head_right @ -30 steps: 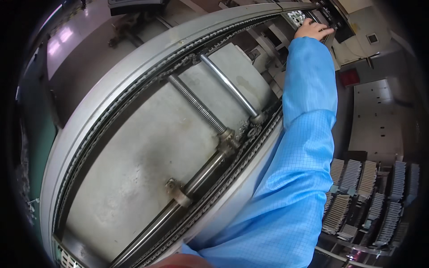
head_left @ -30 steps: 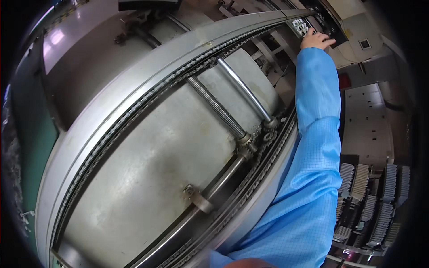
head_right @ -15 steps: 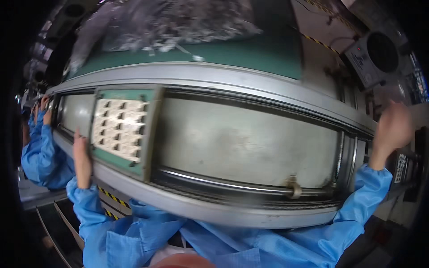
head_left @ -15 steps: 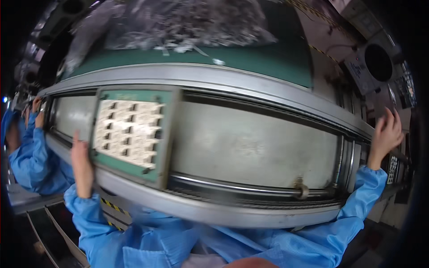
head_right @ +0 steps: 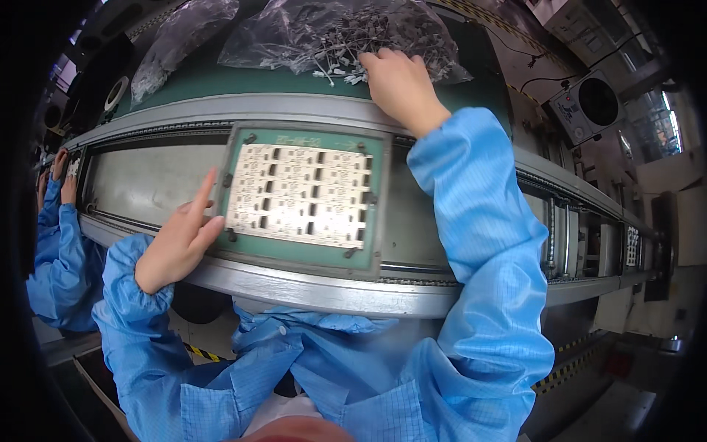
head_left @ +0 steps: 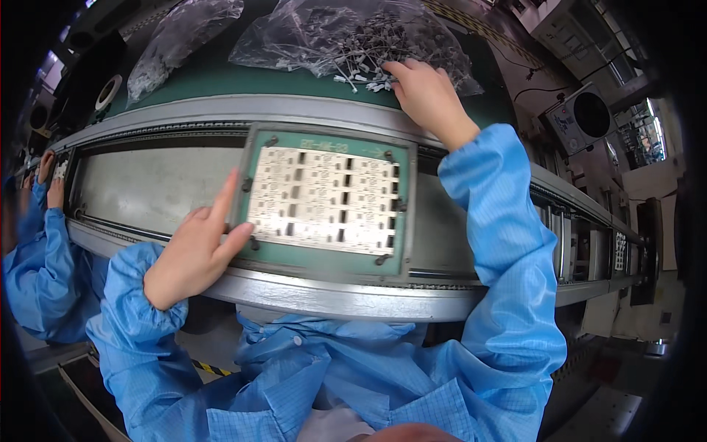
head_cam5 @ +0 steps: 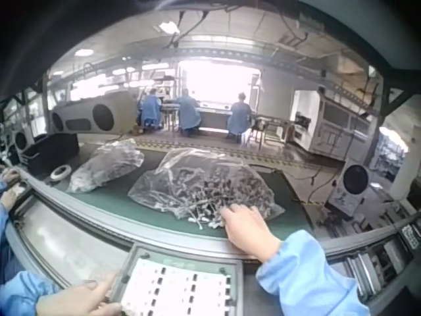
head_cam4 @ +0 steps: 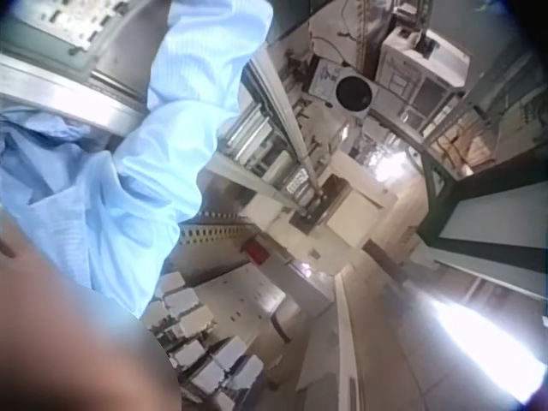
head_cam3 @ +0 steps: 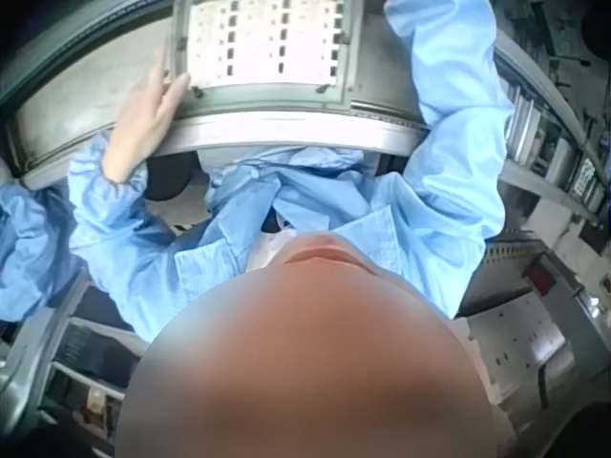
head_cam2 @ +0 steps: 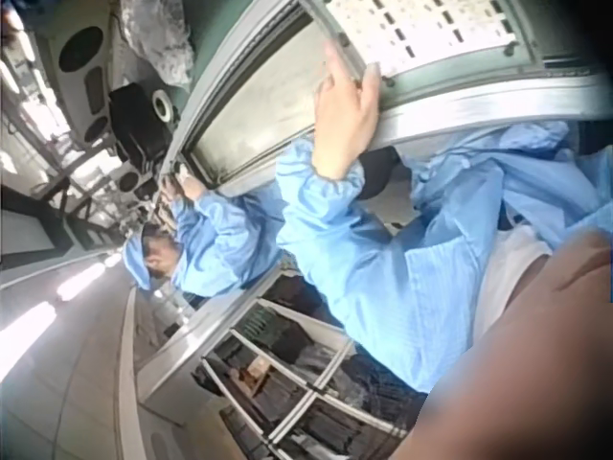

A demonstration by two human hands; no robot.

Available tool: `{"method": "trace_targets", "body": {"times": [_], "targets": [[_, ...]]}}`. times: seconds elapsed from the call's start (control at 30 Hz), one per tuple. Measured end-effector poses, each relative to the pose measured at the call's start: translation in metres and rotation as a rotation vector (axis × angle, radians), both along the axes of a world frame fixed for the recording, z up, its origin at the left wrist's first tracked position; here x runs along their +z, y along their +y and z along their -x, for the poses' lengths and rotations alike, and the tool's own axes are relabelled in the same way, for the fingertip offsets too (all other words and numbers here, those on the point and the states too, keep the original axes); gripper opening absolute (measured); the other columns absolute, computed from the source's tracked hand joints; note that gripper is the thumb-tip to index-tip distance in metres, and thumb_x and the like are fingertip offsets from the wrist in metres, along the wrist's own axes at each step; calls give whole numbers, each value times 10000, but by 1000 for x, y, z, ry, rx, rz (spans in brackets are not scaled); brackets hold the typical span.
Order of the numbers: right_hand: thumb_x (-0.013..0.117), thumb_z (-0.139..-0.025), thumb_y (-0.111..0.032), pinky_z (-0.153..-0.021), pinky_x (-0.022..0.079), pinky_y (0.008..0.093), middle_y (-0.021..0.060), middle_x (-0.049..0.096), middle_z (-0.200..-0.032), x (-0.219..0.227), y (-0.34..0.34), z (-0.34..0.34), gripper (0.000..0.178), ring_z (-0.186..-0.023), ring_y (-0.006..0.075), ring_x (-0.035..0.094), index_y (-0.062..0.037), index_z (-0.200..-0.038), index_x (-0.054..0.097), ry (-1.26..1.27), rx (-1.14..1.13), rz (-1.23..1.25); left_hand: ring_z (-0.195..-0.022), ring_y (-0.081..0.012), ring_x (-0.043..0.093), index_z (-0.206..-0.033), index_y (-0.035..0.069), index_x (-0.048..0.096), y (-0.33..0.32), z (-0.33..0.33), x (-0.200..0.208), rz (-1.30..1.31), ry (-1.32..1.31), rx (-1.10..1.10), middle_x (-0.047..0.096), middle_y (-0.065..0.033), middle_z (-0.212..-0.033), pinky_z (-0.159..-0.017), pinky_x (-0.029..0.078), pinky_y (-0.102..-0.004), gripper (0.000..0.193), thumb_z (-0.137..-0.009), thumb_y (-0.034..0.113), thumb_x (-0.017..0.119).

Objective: Manually inserting electronic components onto a printed circuit board on an assembly line.

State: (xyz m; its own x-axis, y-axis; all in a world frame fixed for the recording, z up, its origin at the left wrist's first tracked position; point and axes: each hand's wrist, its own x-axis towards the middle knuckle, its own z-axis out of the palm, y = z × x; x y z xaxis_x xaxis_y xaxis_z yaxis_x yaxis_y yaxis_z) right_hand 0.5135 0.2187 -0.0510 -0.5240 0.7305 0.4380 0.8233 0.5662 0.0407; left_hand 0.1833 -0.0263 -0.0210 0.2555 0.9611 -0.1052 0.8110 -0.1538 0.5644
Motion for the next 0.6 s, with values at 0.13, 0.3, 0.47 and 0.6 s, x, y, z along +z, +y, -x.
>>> {"method": "trace_targets", "body": {"times": [0.13,0.3,0.47,0.6], "targets": [[600,-955,-134,-892,502,485,107,709,-1074,-10,23,-13,213,-1028,346,665,-97,-1152,673,-133,175,67,-999,-383,640,-1618,130,308,52,-40,56,-47,635,-39,685,-201,-1052,-887,479,-478,718,-977,211,621],[653,-951,-189,-775,521,498,184,711,-947,6,20,-14,171,-909,421,670,-72,-1073,630,91,163,68,-967,-248,659,-1197,140,630,199,-63,10,-995,473,-615,649,-49,-1033,-862,489,-432,316,-883,117,663],[682,-947,-161,-687,523,365,137,671,-842,74,-28,-32,162,-762,284,654,-40,-1044,633,350,13,66,-1050,-221,665,-1097,159,666,251,-97,-29,-948,666,-729,645,-36,-1107,-920,476,-392,185,-917,164,625],[681,-970,-123,-548,430,247,4,611,-689,85,-60,-42,116,-592,93,553,-38,-959,603,835,70,250,-1083,-198,664,-1122,117,664,265,-91,-36,-1081,615,-757,667,-43,-1174,-933,482,-362,189,-942,138,611]]}}
